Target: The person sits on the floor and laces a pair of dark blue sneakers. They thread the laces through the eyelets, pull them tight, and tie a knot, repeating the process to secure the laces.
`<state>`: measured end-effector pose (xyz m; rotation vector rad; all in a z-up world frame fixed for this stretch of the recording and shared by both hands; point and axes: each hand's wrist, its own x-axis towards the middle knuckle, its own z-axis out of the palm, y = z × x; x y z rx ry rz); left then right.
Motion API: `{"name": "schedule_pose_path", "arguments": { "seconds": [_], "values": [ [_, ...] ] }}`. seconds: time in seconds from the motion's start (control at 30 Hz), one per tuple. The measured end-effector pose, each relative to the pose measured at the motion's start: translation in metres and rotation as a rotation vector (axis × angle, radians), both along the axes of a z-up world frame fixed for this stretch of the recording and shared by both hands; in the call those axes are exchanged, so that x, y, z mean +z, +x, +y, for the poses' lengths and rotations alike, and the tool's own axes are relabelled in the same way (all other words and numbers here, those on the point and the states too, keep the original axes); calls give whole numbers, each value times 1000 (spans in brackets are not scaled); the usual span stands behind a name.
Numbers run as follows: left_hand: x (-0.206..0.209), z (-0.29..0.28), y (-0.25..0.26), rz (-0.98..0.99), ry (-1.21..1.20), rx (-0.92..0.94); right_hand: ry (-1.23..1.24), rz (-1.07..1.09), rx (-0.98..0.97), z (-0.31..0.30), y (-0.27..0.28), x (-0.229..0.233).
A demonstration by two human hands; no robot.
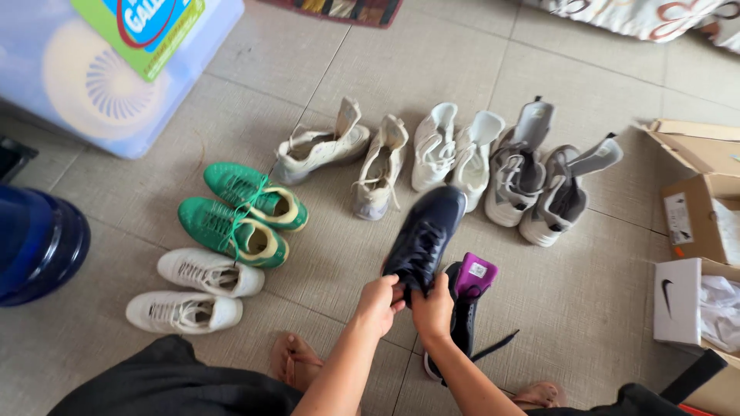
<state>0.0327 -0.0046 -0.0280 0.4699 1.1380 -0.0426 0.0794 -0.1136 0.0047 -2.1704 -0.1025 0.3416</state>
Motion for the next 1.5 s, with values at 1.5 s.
{"name": "schedule_pose_path", "arguments": {
  "seconds": [1.5],
  "values": [
    [-20, -115, -81, 30, 990, -1183, -740, 696, 548, -172, -18, -85]
  ]
}}
